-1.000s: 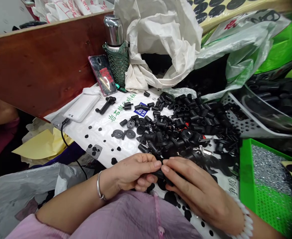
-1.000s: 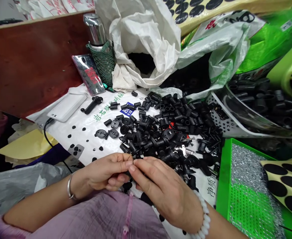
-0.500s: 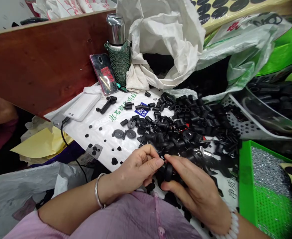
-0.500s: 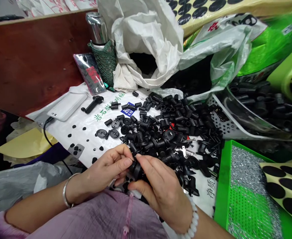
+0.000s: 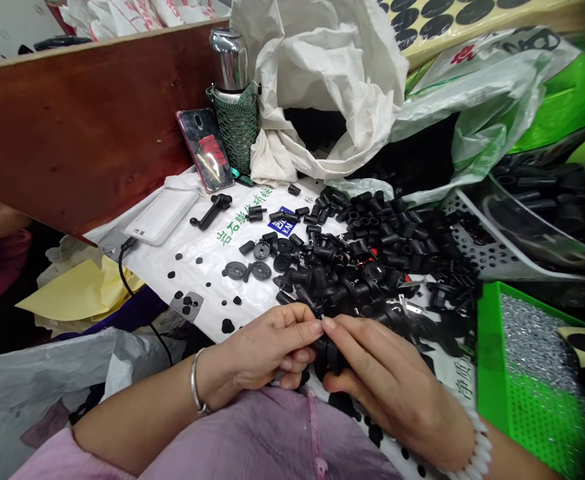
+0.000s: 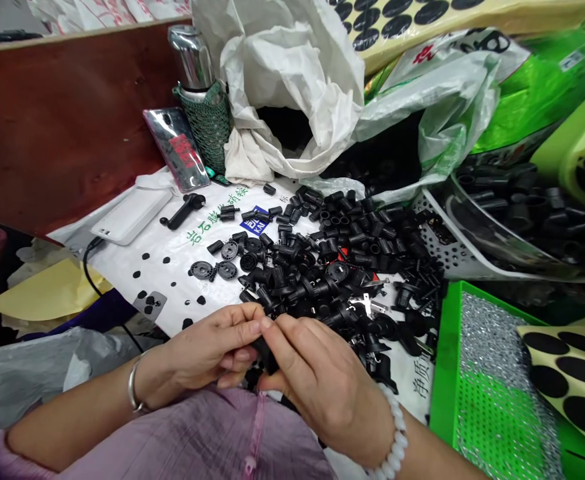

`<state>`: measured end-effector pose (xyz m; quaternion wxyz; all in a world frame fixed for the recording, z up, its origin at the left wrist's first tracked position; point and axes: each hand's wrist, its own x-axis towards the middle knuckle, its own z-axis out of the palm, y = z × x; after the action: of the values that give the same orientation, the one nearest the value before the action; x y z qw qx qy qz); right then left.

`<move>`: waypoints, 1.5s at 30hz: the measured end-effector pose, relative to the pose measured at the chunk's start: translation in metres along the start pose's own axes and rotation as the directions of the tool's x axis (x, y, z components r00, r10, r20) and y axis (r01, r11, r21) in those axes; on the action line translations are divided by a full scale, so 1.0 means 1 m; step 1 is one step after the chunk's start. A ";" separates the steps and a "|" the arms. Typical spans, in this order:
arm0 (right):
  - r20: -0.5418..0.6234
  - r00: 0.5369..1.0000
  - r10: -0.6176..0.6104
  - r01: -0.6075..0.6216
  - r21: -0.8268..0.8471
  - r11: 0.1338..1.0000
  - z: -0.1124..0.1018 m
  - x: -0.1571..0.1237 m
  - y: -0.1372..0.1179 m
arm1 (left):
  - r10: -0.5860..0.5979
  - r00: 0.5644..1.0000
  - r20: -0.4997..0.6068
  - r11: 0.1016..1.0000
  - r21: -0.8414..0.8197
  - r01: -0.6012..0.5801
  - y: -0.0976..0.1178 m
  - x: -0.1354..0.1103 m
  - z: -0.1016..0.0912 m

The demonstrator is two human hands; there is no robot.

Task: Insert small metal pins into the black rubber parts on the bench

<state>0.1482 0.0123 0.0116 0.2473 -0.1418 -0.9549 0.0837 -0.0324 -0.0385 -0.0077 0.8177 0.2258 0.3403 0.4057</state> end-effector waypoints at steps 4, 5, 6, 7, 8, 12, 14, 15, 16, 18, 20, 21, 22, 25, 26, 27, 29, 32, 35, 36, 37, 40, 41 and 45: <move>-0.020 0.975 0.221 -0.215 0.166 0.962 0.004 0.008 -0.004 | 0.233 0.963 -0.138 0.966 0.149 -0.213 -0.002 0.001 0.006; -0.014 0.954 0.300 -0.290 0.222 0.931 0.006 0.010 -0.006 | 0.324 0.929 -0.177 0.934 0.215 -0.285 -0.003 0.002 0.006; -0.003 0.929 0.369 -0.354 0.273 0.894 0.007 0.013 -0.007 | 0.390 0.899 -0.199 0.905 0.263 -0.335 -0.005 0.003 0.006; 0.009 0.906 0.424 -0.405 0.319 0.857 0.009 0.015 -0.008 | 0.426 0.880 -0.208 0.890 0.272 -0.367 -0.006 0.004 0.005; 0.022 0.885 0.465 -0.440 0.362 0.822 0.009 0.017 -0.009 | 0.436 0.876 -0.207 0.891 0.237 -0.387 -0.007 0.006 0.004; 0.063 0.836 0.545 -0.484 0.553 0.679 0.008 0.019 -0.004 | 0.364 0.921 -0.141 0.916 -0.126 -0.382 -0.006 0.010 0.001; 0.036 0.822 0.568 -0.474 0.596 0.647 0.007 0.017 -0.002 | 0.361 0.924 -0.127 0.888 -0.255 -0.382 -0.004 0.011 0.003; 0.007 0.820 0.573 -0.463 0.596 0.656 0.007 0.017 -0.001 | 0.369 0.921 -0.124 0.876 -0.285 -0.389 -0.003 0.012 0.004; -0.023 0.819 0.573 -0.453 0.588 0.670 0.008 0.017 -0.002 | 0.378 0.918 -0.118 0.868 -0.298 -0.396 -0.004 0.013 0.005; -0.032 0.820 0.571 -0.440 0.602 0.666 0.011 0.018 -0.005 | 0.402 0.911 -0.090 0.868 -0.280 -0.411 -0.007 0.017 0.008; 0.027 0.804 0.594 -0.446 0.687 0.573 0.014 0.020 -0.010 | 0.423 0.903 -0.071 0.880 -0.206 -0.428 -0.013 0.021 0.009; 0.067 0.794 0.605 -0.452 0.730 0.513 0.016 0.021 -0.013 | 0.429 0.901 -0.065 0.889 -0.146 -0.434 -0.016 0.022 0.009; 0.091 0.787 0.610 -0.455 0.753 0.475 0.016 0.022 -0.014 | 0.430 0.901 -0.060 0.898 -0.069 -0.434 -0.018 0.022 0.008; 0.014 0.807 0.590 -0.435 0.690 0.578 0.013 0.022 -0.013 | 0.516 0.850 -0.103 0.838 0.268 -0.476 -0.017 0.016 0.002; -0.018 0.819 0.574 -0.434 0.635 0.639 0.011 0.021 -0.012 | 0.612 0.784 -0.107 0.744 0.414 -0.525 -0.013 0.012 0.000; -0.032 0.828 0.560 -0.439 0.585 0.682 0.008 0.020 -0.011 | 0.722 0.689 -0.062 0.594 0.566 -0.572 -0.009 0.008 -0.001; -0.005 0.838 0.545 -0.460 0.532 0.711 0.005 0.018 -0.009 | 0.851 0.483 0.208 0.156 0.778 -0.609 0.003 0.001 -0.003; 0.012 0.848 0.530 -0.459 0.517 0.723 0.002 0.018 -0.009 | 0.680 0.399 0.615 -0.335 0.745 -0.577 0.019 -0.007 -0.003; -0.044 0.843 0.536 -0.442 0.511 0.737 0.001 0.019 -0.010 | 0.617 0.408 0.673 -0.432 0.723 -0.539 0.025 -0.008 -0.002; -0.056 0.837 0.545 -0.445 0.510 0.736 0.001 0.019 -0.011 | 0.635 0.409 0.655 -0.423 0.738 -0.526 0.024 -0.008 -0.002; -0.062 0.831 0.553 -0.448 0.517 0.730 0.002 0.019 -0.011 | 0.657 0.413 0.631 -0.400 0.756 -0.518 0.023 -0.008 -0.003; 0.003 0.816 0.578 -0.469 0.588 0.659 0.003 0.017 -0.012 | 0.722 0.409 0.559 -0.277 0.775 -0.569 0.018 -0.007 -0.005; 0.053 0.810 0.584 -0.481 0.630 0.610 0.004 0.016 -0.012 | 0.736 0.406 0.542 -0.234 0.766 -0.598 0.016 -0.006 -0.006; 0.240 0.771 0.589 -0.505 0.795 0.337 0.007 0.015 -0.014 | 0.756 0.407 0.512 -0.150 0.741 -0.654 0.013 -0.006 -0.005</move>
<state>0.1287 0.0029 0.0154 0.2832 -0.3236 -0.6816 0.5920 -0.0454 -0.0351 -0.0005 0.1756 0.7452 0.3531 0.5377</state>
